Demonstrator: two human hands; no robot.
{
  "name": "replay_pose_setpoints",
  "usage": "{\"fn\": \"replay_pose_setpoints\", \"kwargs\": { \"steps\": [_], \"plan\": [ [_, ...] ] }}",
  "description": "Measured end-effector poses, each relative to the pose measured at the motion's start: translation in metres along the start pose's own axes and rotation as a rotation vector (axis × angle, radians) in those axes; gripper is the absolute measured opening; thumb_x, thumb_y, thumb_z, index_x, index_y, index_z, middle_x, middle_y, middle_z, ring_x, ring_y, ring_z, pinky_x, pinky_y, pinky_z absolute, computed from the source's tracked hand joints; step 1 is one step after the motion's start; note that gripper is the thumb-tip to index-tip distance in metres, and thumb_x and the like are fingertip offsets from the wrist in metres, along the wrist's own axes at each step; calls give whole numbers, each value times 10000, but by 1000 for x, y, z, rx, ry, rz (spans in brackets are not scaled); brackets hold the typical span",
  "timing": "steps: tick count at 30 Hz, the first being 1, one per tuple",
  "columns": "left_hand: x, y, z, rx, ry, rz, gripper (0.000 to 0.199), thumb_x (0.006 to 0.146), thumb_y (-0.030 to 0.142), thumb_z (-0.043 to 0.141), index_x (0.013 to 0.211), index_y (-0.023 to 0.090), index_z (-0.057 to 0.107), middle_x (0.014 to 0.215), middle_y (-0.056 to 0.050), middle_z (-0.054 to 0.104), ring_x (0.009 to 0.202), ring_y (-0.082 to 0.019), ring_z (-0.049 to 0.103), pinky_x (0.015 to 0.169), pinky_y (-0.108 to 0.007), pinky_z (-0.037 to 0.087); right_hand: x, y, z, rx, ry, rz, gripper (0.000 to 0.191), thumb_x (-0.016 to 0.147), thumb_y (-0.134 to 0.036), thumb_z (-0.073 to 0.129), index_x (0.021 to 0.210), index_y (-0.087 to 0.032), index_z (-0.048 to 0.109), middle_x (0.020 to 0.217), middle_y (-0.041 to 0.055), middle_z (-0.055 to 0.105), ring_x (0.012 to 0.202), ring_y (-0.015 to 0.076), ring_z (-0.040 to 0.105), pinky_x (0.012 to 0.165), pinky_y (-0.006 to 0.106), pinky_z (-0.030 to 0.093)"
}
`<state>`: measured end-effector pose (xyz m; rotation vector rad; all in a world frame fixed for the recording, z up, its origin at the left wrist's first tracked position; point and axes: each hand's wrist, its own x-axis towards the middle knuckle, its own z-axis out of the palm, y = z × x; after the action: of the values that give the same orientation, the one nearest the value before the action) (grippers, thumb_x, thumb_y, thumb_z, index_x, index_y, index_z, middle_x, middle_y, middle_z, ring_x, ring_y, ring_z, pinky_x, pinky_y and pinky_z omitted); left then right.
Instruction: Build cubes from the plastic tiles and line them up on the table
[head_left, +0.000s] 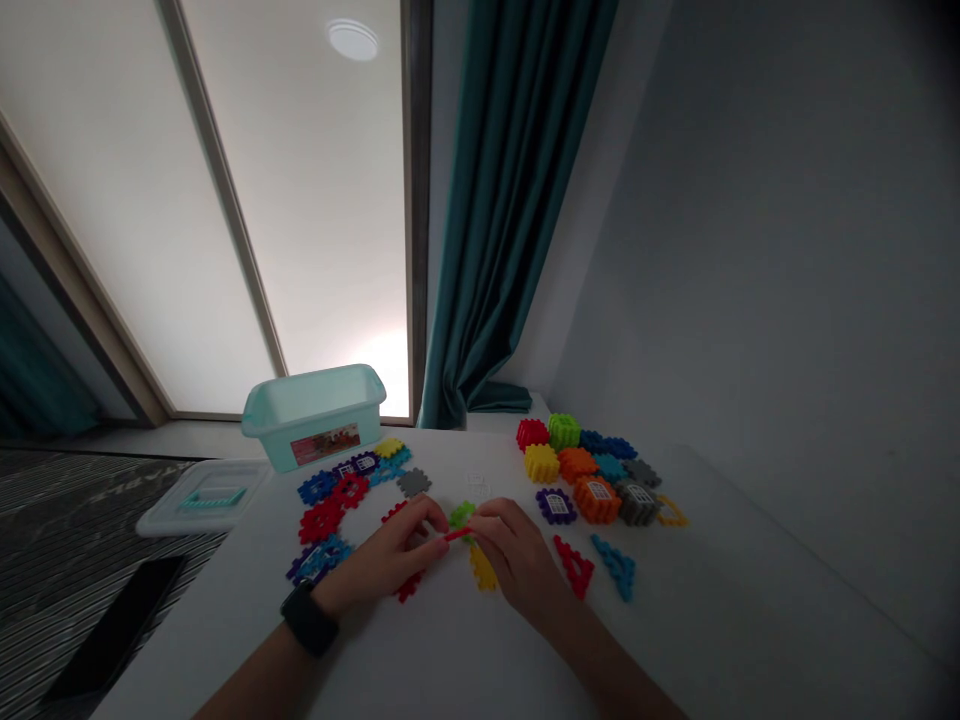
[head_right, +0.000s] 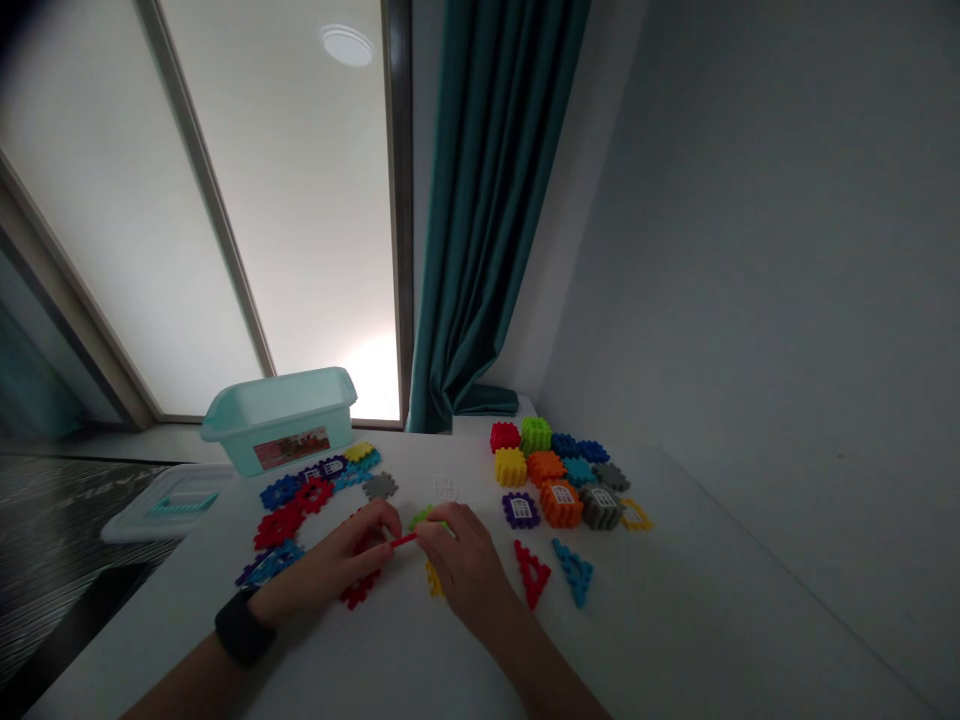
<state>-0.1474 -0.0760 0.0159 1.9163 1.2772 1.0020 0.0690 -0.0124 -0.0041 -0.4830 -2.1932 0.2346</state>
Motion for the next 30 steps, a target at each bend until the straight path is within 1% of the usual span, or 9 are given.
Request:
{"fn": "replay_pose_setpoints", "kwargs": {
  "steps": [3,5,8,13,17,19,22,26,30],
  "plan": [
    [1,-4,-2,-8,63,17,187,960,406,564,955,224,604,1029,-56,610,964,-209,604,874,-346,526,3,-1,-1,0,-42,-3,227,1042,-201,390,1005,-236,611,952,59,644,843,185,630,748,310,551],
    [1,-6,-3,-10,86,14,195,963,401,557,1037,229,613,1071,-65,614,995,-218,604,887,-353,527,4,-2,-2,2,-47,-17,237,1041,-184,376,1007,-234,606,934,57,640,822,182,624,729,304,547],
    [0,-4,-5,-14,31,8,263,999,412,485,1151,244,617,1112,-66,623,1026,-219,609,921,-365,522,3,-4,-4,-25,-5,-27,220,1031,-179,404,1011,-239,615,961,65,638,850,191,621,747,318,542],
    [-2,2,-3,-63,-54,46,340,1037,427,392,1118,239,662,1161,-73,637,1082,-219,611,1012,-385,491,2,-6,-6,-34,50,-26,221,1030,-190,412,1007,-243,625,917,58,611,830,190,603,737,322,535],
    [0,0,-2,-90,-49,60,307,1012,449,450,1058,234,665,1133,-84,634,1065,-228,618,971,-382,516,3,-7,-4,-18,57,-48,218,1030,-179,412,1024,-245,620,919,57,616,853,194,607,754,329,539],
    [1,-3,-2,-65,-18,72,258,991,428,493,1019,229,655,1123,-87,627,1052,-230,621,953,-381,525,3,-7,-3,-9,48,-42,212,1030,-180,414,1044,-244,616,946,62,631,878,197,617,777,337,547],
    [1,-8,-1,66,111,93,155,924,338,595,1023,223,628,1136,-88,619,1051,-235,616,953,-396,528,4,-3,-2,-11,16,-21,187,1027,-191,435,1047,-244,613,992,66,652,918,201,634,816,351,559],
    [1,-18,1,334,291,165,346,783,265,742,1104,215,624,1177,-102,607,1080,-267,604,953,-426,528,2,1,-1,-36,-42,-5,143,997,-184,481,1045,-243,602,1083,81,656,1013,220,648,870,387,580],
    [0,-27,-1,505,323,252,422,787,307,772,1173,216,630,1178,-112,603,1063,-281,613,913,-434,546,0,1,1,-41,-79,27,199,935,-189,573,1126,-243,570,1246,118,611,1163,265,612,937,450,584]
  ]
}}
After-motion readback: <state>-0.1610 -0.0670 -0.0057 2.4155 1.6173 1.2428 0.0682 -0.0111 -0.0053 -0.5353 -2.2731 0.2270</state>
